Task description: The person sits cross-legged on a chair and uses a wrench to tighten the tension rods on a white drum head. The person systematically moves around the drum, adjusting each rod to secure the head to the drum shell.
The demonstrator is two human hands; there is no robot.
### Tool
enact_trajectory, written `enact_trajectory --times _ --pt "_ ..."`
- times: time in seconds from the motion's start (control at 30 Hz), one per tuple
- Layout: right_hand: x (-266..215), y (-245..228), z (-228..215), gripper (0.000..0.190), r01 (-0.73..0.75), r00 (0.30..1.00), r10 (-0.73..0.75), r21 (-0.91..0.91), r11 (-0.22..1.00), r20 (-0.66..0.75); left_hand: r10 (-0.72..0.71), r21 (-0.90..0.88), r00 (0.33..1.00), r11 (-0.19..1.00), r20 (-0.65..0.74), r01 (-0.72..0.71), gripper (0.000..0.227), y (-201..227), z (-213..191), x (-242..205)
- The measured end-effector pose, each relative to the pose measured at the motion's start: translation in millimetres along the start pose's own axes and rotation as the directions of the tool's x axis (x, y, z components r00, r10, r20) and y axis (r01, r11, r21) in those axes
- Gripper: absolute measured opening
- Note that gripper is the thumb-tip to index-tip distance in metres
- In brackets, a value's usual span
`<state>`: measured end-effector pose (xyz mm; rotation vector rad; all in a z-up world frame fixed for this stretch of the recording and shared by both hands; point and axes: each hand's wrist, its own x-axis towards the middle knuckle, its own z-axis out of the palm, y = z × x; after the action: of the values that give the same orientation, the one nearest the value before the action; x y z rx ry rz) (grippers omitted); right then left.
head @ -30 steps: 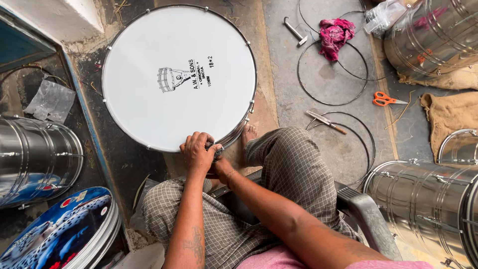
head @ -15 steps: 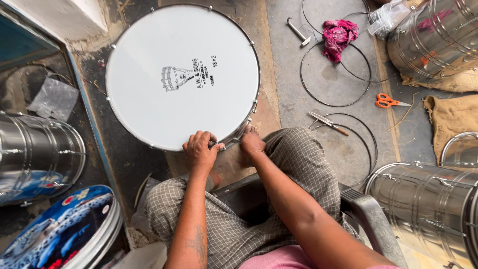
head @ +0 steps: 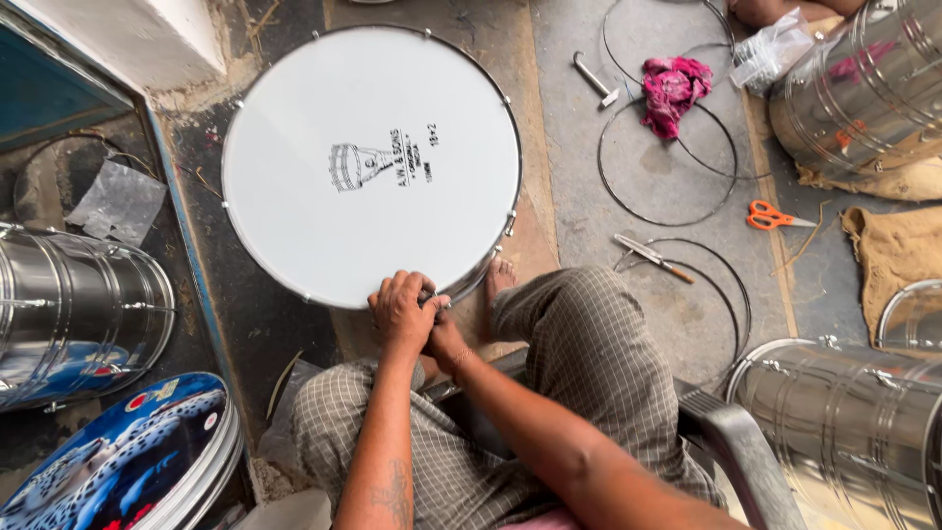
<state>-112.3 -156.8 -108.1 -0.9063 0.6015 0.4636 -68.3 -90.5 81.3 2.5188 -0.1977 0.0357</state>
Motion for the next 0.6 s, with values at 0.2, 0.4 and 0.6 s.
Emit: enact_trajectory --times 0.2,0.4,0.6 --pt "24 -41 -66 0.028 0.189 0.980 -0.012 -0.919 0.347 0.197 0.007 -0.013 1.000 1.000 -0.009 -0.007 0.033 -3 3 1" --pt "3 -109 -57 0.025 -0.065 0.998 -0.031 -0.990 -0.121 -0.062 0.019 -0.008 1.000 1.000 -0.019 -0.019 0.033 0 0 1" --pt "-19 -64 -53 0.029 -0.142 0.966 0.257 -0.757 0.638 0.035 0.024 -0.024 0.999 0.999 -0.032 -0.024 0.035 -1 1 1"
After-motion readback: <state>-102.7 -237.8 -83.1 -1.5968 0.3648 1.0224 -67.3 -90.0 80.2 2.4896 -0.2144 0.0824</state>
